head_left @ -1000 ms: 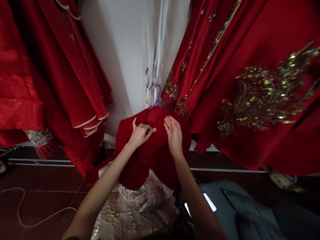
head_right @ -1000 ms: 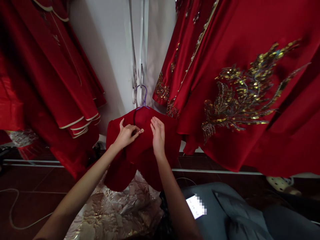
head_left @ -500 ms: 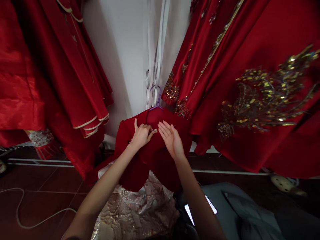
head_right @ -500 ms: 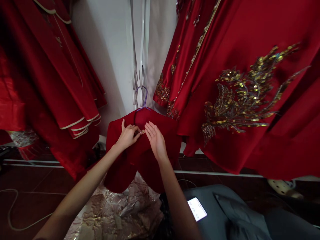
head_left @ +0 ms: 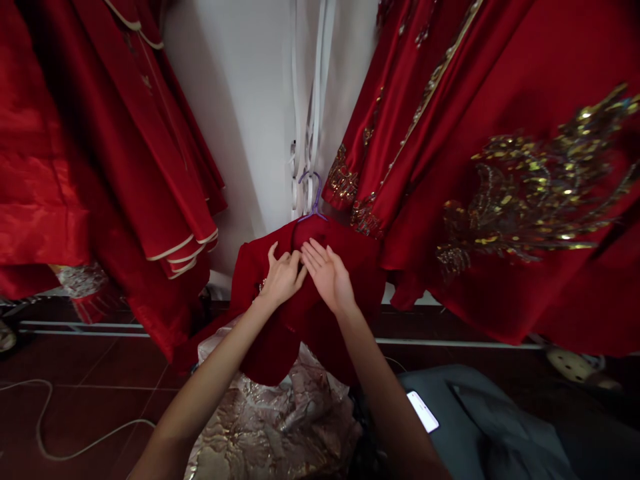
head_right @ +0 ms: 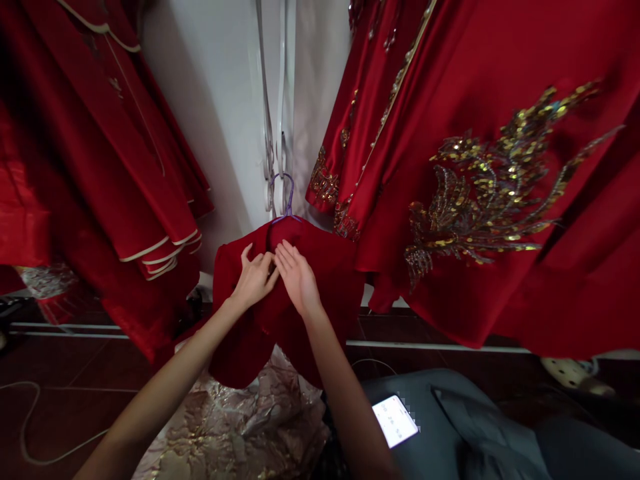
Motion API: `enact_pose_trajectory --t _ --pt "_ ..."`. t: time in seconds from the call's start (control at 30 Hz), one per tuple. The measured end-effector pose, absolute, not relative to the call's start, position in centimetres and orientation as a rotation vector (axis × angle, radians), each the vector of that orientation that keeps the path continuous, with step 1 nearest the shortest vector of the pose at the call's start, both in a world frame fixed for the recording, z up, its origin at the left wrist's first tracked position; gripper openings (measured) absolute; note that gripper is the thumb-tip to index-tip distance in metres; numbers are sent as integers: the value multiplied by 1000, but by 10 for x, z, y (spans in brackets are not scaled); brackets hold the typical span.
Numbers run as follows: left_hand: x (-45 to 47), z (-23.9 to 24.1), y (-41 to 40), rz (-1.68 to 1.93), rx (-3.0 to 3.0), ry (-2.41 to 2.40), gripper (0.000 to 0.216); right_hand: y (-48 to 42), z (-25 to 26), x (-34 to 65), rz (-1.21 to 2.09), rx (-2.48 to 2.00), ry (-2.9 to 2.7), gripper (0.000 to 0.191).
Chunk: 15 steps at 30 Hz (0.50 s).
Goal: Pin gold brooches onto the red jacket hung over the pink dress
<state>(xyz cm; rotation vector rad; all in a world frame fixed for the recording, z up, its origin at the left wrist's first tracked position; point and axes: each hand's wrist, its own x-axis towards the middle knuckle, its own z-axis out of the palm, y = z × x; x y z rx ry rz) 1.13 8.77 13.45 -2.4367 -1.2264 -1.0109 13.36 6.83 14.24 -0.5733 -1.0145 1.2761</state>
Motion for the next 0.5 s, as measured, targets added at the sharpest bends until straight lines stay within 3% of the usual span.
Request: enact_pose_trajectory --t 0.1,0.2,0.37,0.5 --pt "8 132 90 -1056 -2193 -1490 29 82 138 118 1037 -879 -992 72" --pt "-6 134 96 -1036 -1950 -1711 52 91 121 121 555 -1271 -1037 93" --pt "-55 141 109 -1110 -1837 -1851 66 99 105 174 145 -1463 -1171 75" --pt "-89 145 122 -1153 -1942 -2062 45 105 119 223 118 -1525 -1289 65"
